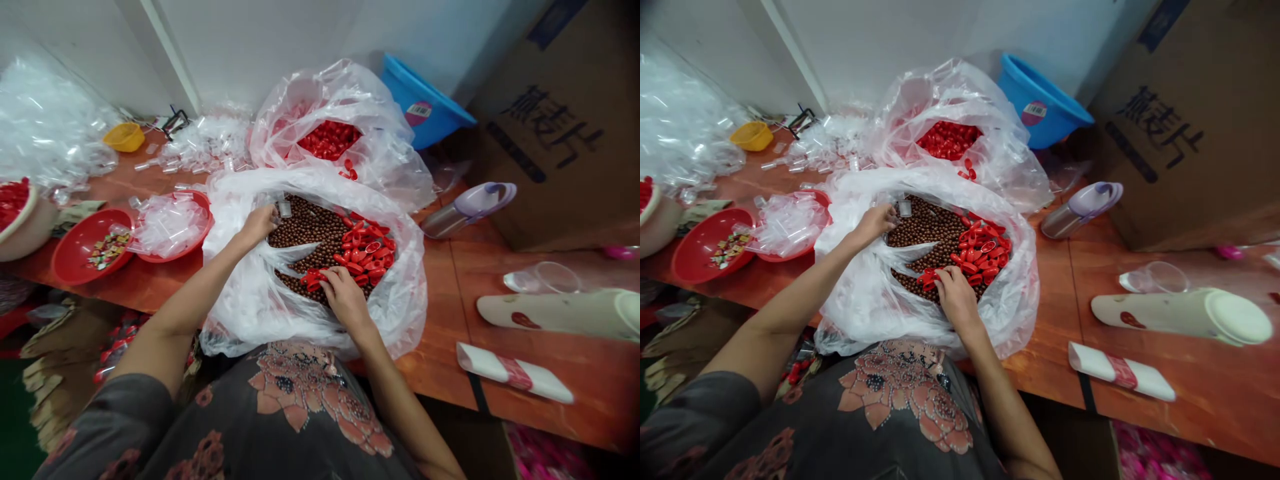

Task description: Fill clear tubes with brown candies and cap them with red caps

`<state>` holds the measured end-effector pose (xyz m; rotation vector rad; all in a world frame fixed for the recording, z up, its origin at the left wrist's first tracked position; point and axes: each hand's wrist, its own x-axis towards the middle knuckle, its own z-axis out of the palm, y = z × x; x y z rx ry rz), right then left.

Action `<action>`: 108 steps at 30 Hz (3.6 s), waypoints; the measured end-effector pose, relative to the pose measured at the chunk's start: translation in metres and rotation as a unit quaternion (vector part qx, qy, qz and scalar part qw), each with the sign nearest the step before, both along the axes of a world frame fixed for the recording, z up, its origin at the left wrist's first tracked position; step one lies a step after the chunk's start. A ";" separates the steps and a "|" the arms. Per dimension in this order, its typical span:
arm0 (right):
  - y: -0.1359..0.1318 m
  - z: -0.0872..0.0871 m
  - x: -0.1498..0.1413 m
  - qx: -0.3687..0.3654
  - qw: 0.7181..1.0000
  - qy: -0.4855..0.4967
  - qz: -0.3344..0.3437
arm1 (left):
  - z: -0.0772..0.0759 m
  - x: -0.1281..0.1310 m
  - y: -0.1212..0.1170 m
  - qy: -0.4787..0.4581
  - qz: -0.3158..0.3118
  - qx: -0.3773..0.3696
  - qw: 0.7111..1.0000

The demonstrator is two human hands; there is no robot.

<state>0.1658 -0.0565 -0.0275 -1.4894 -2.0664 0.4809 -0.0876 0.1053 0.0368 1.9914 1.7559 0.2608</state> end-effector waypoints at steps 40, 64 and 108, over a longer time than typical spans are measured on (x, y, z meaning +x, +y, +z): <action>-0.011 -0.001 0.013 0.016 0.997 0.071 -0.010 | -0.041 0.091 -0.010 -0.599 0.098 -0.204 0.768; 0.002 0.014 -0.006 0.017 0.998 -0.046 0.036 | -0.006 0.047 -0.118 -0.627 0.104 -0.162 0.755; -0.013 0.028 -0.018 0.128 0.985 0.078 0.087 | -0.015 0.061 -0.170 -0.591 0.057 -0.151 0.790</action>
